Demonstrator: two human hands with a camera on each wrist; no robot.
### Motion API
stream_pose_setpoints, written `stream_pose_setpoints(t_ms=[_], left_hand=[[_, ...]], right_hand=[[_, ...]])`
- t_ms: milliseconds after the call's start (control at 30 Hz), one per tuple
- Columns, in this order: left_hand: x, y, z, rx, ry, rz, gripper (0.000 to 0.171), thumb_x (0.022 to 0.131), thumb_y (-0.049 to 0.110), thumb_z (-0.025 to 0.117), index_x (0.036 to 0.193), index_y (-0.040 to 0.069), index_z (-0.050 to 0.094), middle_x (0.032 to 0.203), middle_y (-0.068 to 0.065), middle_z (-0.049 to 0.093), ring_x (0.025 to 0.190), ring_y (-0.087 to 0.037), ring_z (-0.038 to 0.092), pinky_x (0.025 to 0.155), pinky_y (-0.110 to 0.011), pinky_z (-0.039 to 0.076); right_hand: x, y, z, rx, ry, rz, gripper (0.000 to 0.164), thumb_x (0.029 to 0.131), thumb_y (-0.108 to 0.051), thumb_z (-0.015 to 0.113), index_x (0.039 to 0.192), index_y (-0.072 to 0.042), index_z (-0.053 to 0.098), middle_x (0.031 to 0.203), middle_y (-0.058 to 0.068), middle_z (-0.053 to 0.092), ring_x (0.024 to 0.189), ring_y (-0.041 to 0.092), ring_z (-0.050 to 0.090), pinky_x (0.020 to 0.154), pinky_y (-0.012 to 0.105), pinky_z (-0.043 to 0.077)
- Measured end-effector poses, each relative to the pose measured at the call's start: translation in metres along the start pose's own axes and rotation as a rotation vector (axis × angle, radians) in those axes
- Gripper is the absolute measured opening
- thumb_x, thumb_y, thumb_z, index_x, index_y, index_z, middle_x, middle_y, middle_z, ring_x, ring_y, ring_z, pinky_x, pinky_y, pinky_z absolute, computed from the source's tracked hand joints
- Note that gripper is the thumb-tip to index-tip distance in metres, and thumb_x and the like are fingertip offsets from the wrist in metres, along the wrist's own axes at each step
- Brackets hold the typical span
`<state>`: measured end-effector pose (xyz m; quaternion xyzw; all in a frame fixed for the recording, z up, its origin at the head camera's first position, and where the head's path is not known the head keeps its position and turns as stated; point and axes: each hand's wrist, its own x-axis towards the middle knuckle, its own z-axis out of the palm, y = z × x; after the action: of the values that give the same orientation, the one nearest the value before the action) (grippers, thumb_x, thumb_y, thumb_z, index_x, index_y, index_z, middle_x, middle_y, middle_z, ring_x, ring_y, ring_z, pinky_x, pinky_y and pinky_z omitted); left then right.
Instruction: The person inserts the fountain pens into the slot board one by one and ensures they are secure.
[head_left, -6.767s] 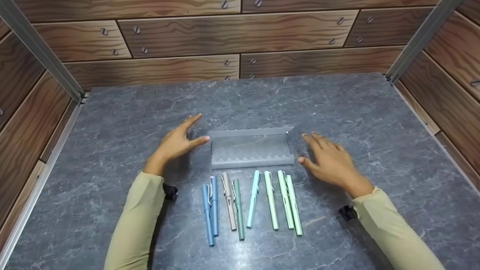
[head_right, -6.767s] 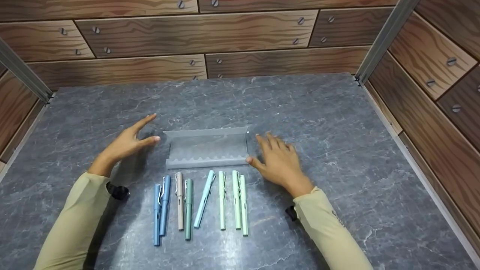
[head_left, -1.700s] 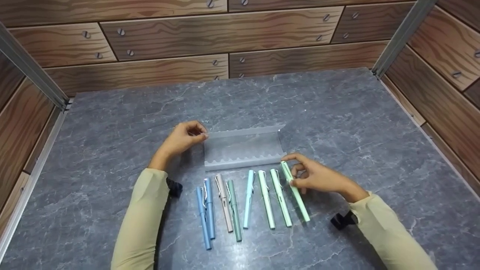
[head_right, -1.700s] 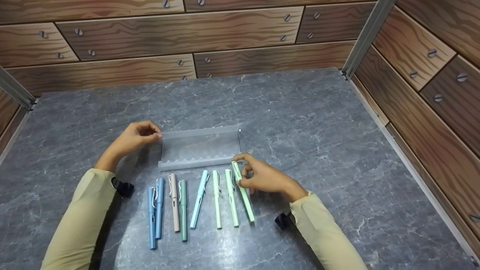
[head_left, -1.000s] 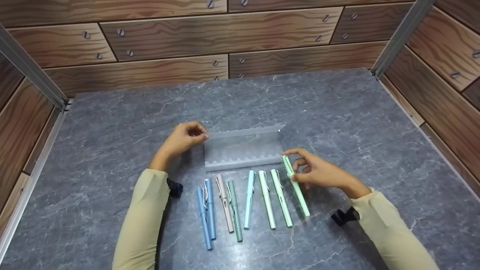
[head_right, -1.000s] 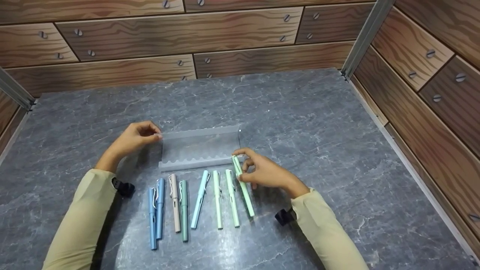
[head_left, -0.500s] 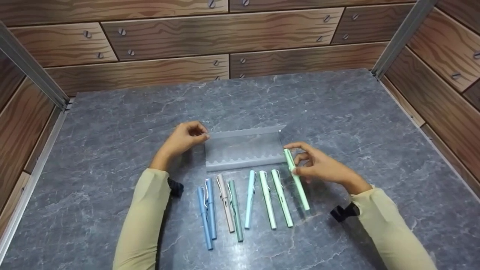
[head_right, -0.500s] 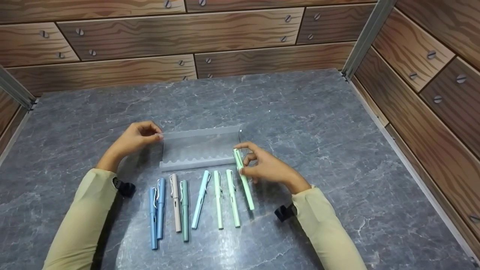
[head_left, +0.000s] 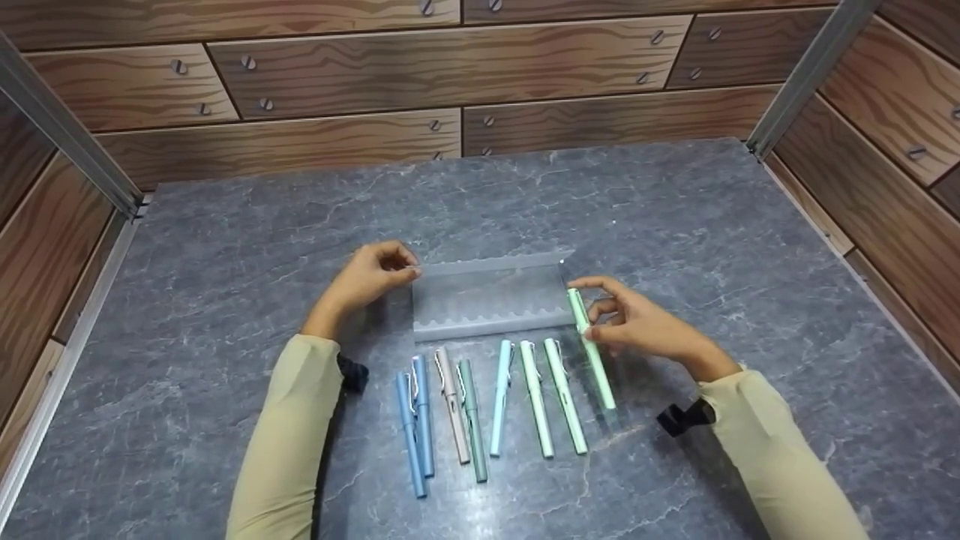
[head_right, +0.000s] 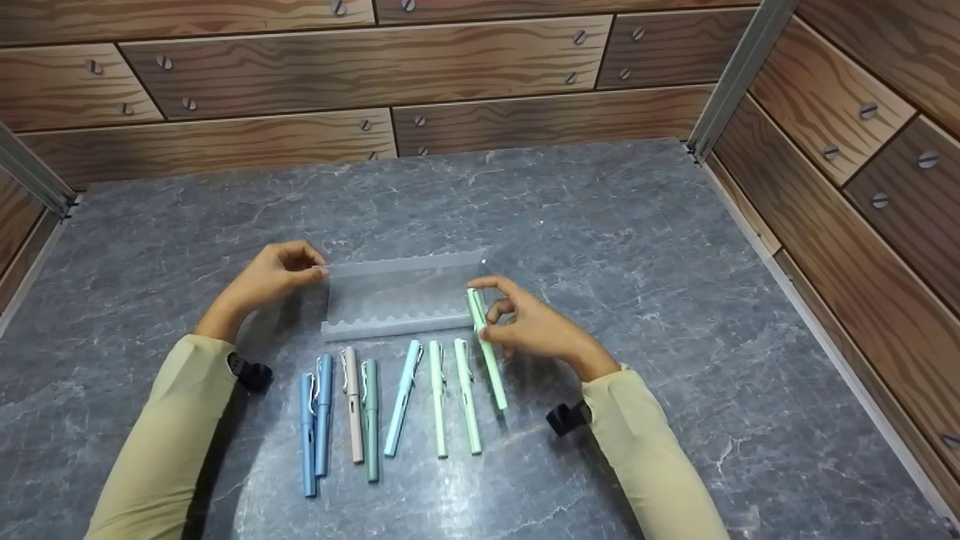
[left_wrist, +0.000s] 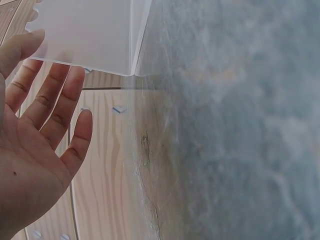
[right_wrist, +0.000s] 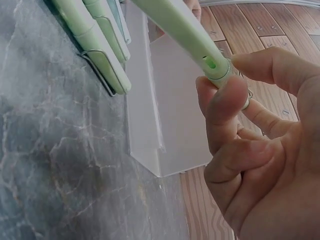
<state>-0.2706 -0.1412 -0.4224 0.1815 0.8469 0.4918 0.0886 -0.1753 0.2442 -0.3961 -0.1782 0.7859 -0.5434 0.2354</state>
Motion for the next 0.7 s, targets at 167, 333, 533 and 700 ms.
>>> stream_pose_setpoints(t_ms=[167, 333, 533, 700], left_hand=[[-0.0005, 0.0003, 0.0005, 0.025, 0.005, -0.004, 0.012, 0.088, 0.015, 0.068, 0.094, 0.004, 0.066, 0.091, -0.005, 0.065, 0.081, -0.014, 0.057, 0.072, -0.025, 0.046], [-0.0008, 0.0001, 0.0011, 0.030, 0.004, -0.012, 0.013, 0.089, 0.016, 0.068, 0.095, 0.005, 0.066, 0.092, -0.006, 0.065, 0.082, -0.014, 0.057, 0.072, -0.025, 0.046], [-0.0012, 0.0004, 0.0011, 0.032, 0.011, -0.021, 0.014, 0.089, 0.016, 0.067, 0.096, 0.005, 0.066, 0.094, -0.007, 0.066, 0.084, -0.016, 0.058, 0.074, -0.027, 0.047], [0.0002, 0.0004, 0.0010, 0.041, 0.008, -0.021, 0.013, 0.089, 0.016, 0.067, 0.096, 0.005, 0.066, 0.094, -0.007, 0.066, 0.085, -0.018, 0.059, 0.075, -0.027, 0.047]], right_hand=[[0.0014, -0.0030, -0.0020, 0.043, 0.001, -0.010, 0.065, 0.090, 0.000, 0.060, 0.146, -0.009, 0.029, 0.089, 0.006, 0.055, 0.055, 0.009, 0.048, 0.053, 0.024, 0.043], [0.0036, -0.0050, -0.0042, 0.029, 0.010, -0.024, 0.063, 0.091, -0.003, 0.061, 0.146, -0.014, 0.031, 0.090, 0.008, 0.056, 0.055, 0.010, 0.051, 0.055, 0.029, 0.047], [0.0069, -0.0066, -0.0070, 0.034, 0.043, -0.051, 0.065, 0.090, -0.001, 0.061, 0.146, -0.010, 0.030, 0.090, 0.008, 0.058, 0.055, 0.010, 0.053, 0.054, 0.029, 0.050], [0.0096, -0.0048, -0.0096, 0.041, 0.062, -0.072, 0.066, 0.089, 0.003, 0.060, 0.146, -0.008, 0.029, 0.088, 0.006, 0.058, 0.054, 0.010, 0.052, 0.054, 0.027, 0.049]])
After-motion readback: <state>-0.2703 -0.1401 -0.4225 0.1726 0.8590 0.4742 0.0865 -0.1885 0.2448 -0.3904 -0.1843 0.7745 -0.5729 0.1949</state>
